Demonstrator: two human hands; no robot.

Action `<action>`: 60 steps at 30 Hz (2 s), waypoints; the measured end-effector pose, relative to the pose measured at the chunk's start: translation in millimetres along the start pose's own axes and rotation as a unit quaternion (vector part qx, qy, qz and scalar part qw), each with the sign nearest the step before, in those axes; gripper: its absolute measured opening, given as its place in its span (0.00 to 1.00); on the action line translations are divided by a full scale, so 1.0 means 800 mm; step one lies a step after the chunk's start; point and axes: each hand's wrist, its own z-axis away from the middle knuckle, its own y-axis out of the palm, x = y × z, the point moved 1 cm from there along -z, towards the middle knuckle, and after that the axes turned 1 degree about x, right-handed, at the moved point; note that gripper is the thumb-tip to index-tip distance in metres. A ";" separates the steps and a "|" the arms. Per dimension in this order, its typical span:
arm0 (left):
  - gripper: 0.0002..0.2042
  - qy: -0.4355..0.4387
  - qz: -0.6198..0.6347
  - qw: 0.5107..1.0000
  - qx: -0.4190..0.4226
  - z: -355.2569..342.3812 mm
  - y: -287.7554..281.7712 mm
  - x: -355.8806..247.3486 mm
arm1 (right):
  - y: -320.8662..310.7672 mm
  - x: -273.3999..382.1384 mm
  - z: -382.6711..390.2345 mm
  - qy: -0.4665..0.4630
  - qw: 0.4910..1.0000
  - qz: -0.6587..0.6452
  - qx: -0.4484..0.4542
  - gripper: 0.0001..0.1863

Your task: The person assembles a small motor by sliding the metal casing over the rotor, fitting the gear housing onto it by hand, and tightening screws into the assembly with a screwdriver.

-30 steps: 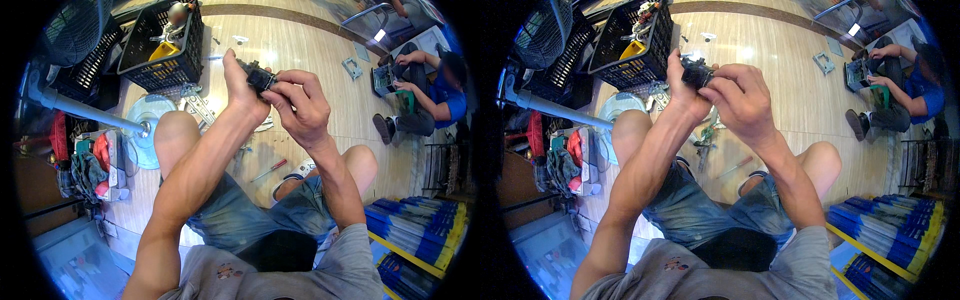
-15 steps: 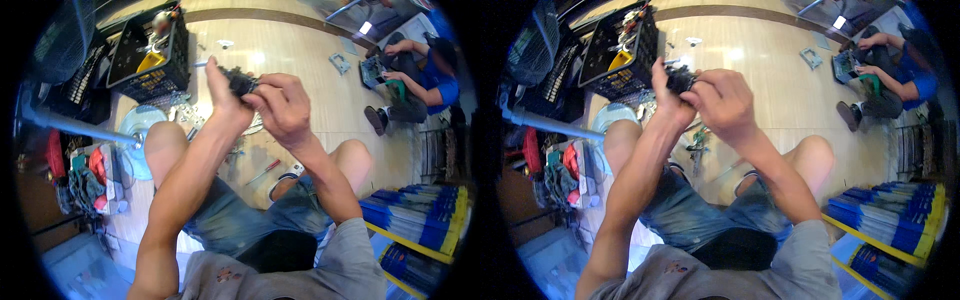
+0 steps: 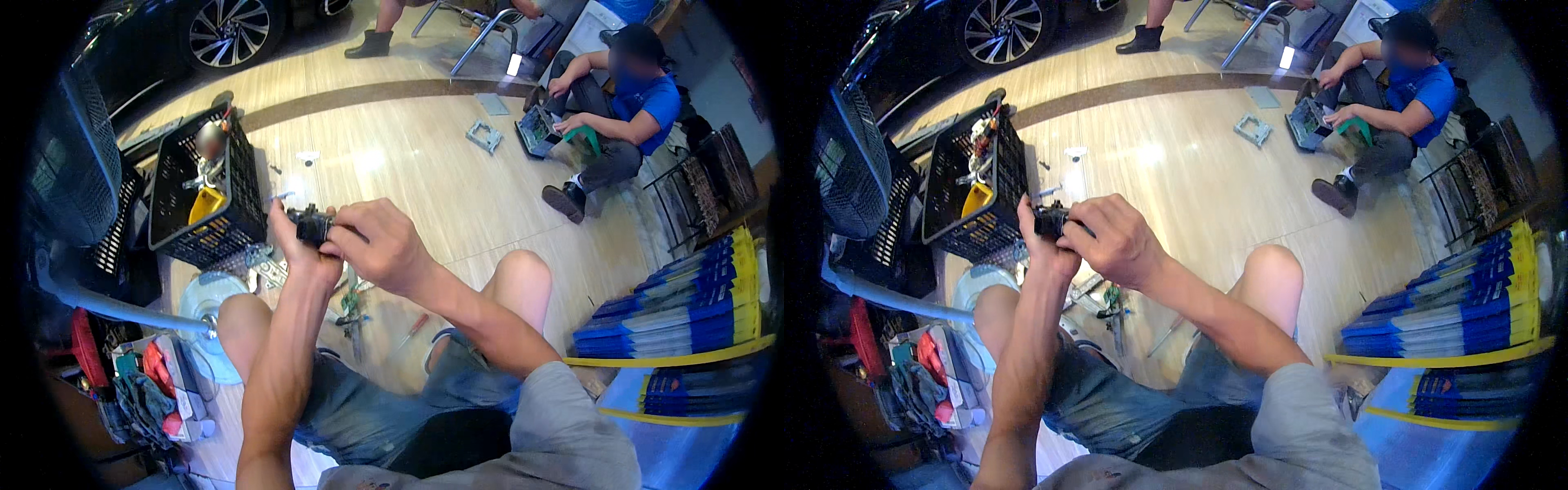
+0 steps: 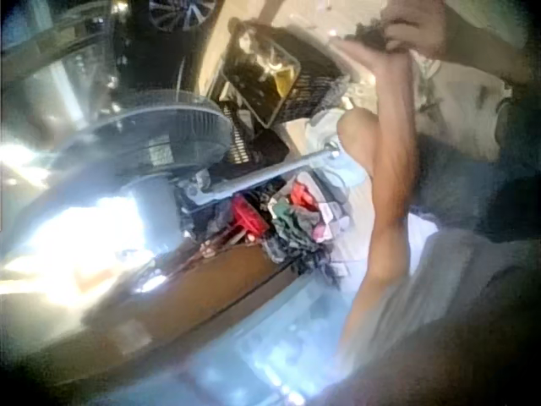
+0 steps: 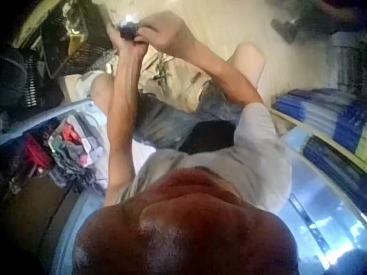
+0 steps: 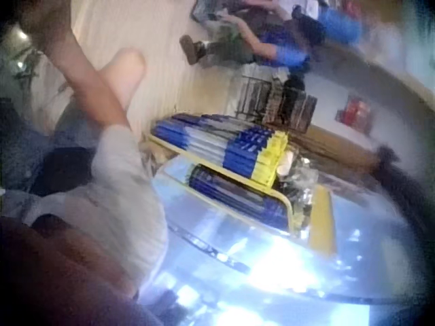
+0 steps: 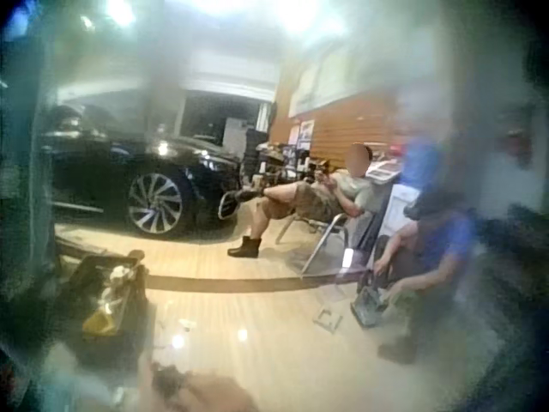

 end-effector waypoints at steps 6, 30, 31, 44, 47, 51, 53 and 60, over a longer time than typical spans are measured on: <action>0.26 -0.013 0.000 1.000 0.021 -0.005 -0.012 -0.002 | 0.001 0.003 -0.002 0.014 1.000 -0.024 -0.002 0.11; 0.25 -0.025 0.014 0.999 -0.021 0.002 -0.006 0.006 | 0.014 0.013 0.000 0.020 0.998 0.050 -0.044 0.14; 0.25 -0.022 0.015 0.999 -0.018 0.004 -0.002 0.007 | 0.014 0.011 0.001 0.023 0.998 0.049 -0.041 0.14; 0.25 -0.032 0.025 0.999 -0.005 0.012 0.009 0.018 | 0.011 0.001 0.004 0.055 0.998 0.003 -0.041 0.16; 0.24 -0.028 0.041 0.999 -0.012 0.017 0.019 0.016 | 0.013 0.000 0.004 0.059 0.998 -0.002 -0.034 0.15; 0.25 -0.042 0.042 0.998 -0.028 0.010 0.008 0.015 | 0.017 -0.003 0.005 0.059 0.998 0.003 -0.033 0.15; 0.25 -0.054 0.044 0.997 -0.022 0.008 0.007 0.016 | 0.019 -0.006 0.009 0.042 0.998 0.009 -0.042 0.13; 0.26 -0.034 0.037 0.995 -0.092 -0.003 0.007 0.013 | 0.013 -0.017 0.011 0.026 0.999 -0.032 0.010 0.14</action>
